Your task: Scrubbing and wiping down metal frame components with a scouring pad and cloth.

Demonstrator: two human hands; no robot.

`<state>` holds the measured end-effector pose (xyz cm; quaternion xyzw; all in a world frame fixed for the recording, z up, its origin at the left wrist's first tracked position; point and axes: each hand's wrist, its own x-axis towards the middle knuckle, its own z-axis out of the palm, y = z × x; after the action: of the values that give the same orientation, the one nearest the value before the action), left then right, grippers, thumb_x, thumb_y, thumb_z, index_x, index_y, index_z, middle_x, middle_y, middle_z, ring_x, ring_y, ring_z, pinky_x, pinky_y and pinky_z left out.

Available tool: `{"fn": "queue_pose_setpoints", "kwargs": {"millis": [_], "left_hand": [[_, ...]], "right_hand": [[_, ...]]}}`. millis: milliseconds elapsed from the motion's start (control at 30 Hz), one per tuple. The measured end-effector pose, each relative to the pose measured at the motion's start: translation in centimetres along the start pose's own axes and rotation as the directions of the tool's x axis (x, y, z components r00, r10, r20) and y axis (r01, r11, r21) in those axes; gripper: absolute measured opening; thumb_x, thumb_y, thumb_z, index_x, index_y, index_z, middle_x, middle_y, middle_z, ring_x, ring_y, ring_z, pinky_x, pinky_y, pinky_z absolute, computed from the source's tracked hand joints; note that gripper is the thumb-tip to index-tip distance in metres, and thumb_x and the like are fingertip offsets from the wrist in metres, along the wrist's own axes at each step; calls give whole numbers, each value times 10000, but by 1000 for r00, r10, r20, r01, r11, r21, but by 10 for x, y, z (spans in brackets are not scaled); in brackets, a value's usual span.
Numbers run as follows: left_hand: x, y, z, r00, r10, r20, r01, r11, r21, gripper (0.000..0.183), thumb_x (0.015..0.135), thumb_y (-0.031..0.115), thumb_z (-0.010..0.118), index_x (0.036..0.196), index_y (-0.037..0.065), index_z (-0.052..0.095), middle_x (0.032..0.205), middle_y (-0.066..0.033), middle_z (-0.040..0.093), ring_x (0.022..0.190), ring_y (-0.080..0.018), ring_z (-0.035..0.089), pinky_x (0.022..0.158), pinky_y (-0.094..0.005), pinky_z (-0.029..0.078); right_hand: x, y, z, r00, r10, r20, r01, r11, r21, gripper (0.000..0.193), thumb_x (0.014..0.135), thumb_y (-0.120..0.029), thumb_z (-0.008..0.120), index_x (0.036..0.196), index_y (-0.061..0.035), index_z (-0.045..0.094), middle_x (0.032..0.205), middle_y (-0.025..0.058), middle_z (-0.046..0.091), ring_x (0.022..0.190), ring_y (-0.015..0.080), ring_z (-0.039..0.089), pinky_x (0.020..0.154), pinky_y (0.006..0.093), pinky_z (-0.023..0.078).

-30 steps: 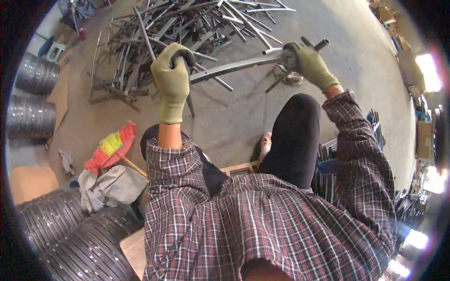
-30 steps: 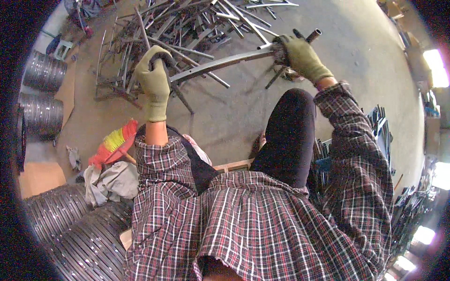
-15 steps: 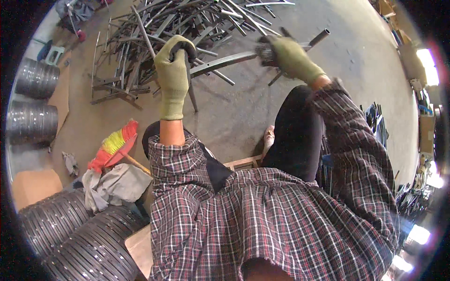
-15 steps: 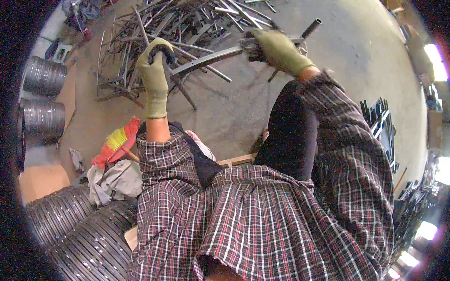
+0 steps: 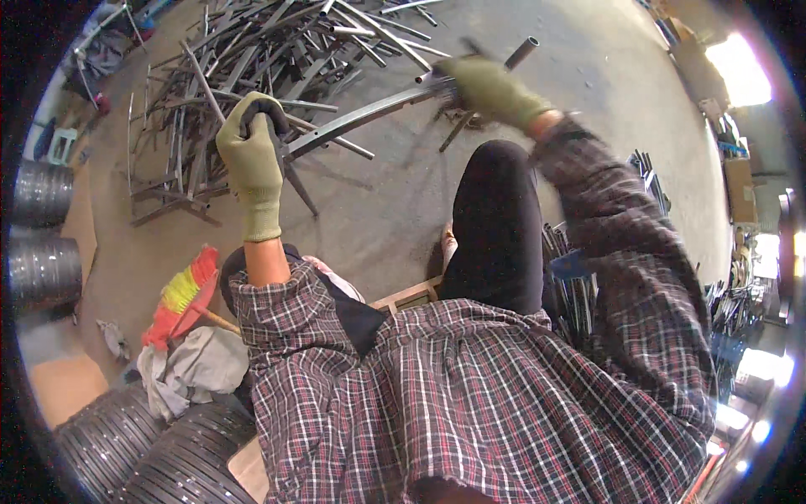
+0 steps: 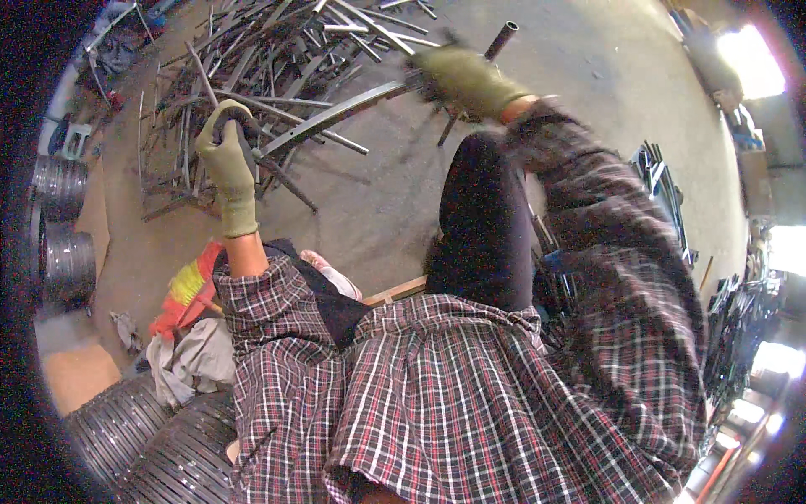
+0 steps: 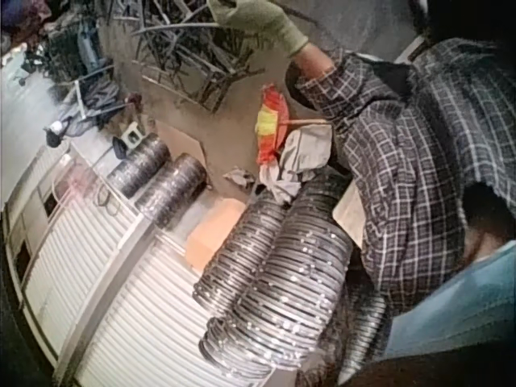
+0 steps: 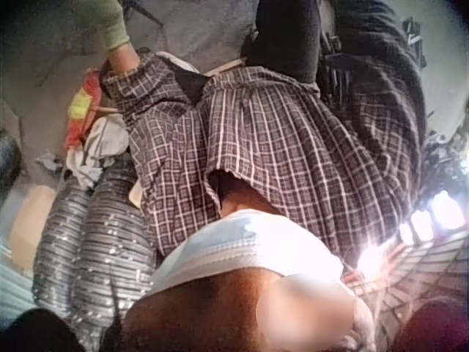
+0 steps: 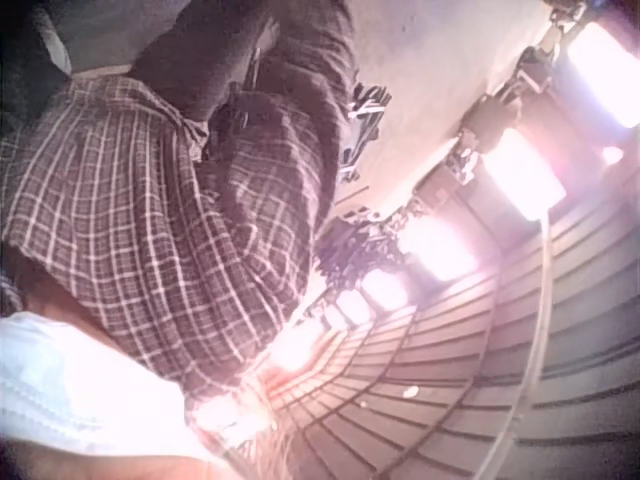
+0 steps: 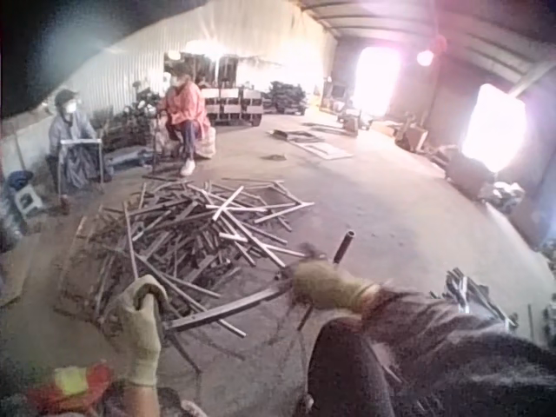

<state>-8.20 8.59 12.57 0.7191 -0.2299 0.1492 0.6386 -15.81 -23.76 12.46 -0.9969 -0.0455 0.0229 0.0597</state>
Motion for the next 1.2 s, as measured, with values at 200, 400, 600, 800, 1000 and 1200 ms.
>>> {"fn": "queue_pose_setpoints", "kwargs": {"millis": [200, 400, 600, 800, 1000, 1200], "left_hand": [[-3, -5, 12, 996, -93, -4, 92, 989, -116, 183, 821, -57, 422, 754, 2, 582, 672, 14, 550, 615, -66, 489, 580, -224, 387], [-11, -23, 20, 992, -40, -118, 34, 998, -49, 203, 801, -75, 447, 856, -14, 633, 737, -10, 599, 664, -85, 533, 631, -236, 433], [-8, 13, 21, 996, 25, -88, -22, 999, 40, 168, 799, -75, 436, 779, -9, 589, 684, 0, 546, 625, -85, 511, 592, -243, 427], [-3, 10, 23, 983, 2, -182, 3, 1000, 23, 179, 777, -88, 417, 755, -4, 573, 654, -2, 536, 579, -89, 498, 556, -245, 400], [-9, -4, 20, 994, 58, -93, -49, 994, 97, 176, 767, -81, 427, 772, -9, 587, 658, -48, 565, 554, -108, 511, 544, -269, 411], [-2, 16, 37, 985, 38, -170, -45, 998, -39, 174, 802, -40, 398, 730, -2, 551, 640, -13, 522, 553, -91, 481, 531, -250, 391]], "right_hand": [[-12, 55, 1, 996, -4, 88, 38, 923, -384, 366, 754, -83, 683, 1104, -55, 580, 1021, 135, 644, 1000, 315, 623, 839, 397, 509], [17, -57, 40, 921, -357, -152, 341, 932, -122, 306, 755, -42, 617, 1056, 1, 580, 899, 184, 643, 856, 336, 646, 751, 446, 529], [-27, 94, -17, 945, -316, 82, 288, 690, -664, 141, 794, -125, 628, 913, -48, 628, 832, 92, 643, 771, 245, 652, 730, 379, 529], [-2, -1, -18, 977, -164, 139, 196, 944, -265, 96, 732, -106, 674, 799, -38, 683, 757, 124, 651, 771, 294, 677, 686, 399, 536], [-7, 30, 12, 987, -23, 159, 70, 952, -298, 282, 783, -70, 644, 1064, -71, 619, 901, 139, 650, 836, 320, 653, 723, 429, 538], [-26, 52, -10, 1000, 8, -30, -22, 861, -507, 99, 801, -130, 636, 872, -61, 631, 790, 95, 628, 790, 231, 659, 686, 381, 531]]}}
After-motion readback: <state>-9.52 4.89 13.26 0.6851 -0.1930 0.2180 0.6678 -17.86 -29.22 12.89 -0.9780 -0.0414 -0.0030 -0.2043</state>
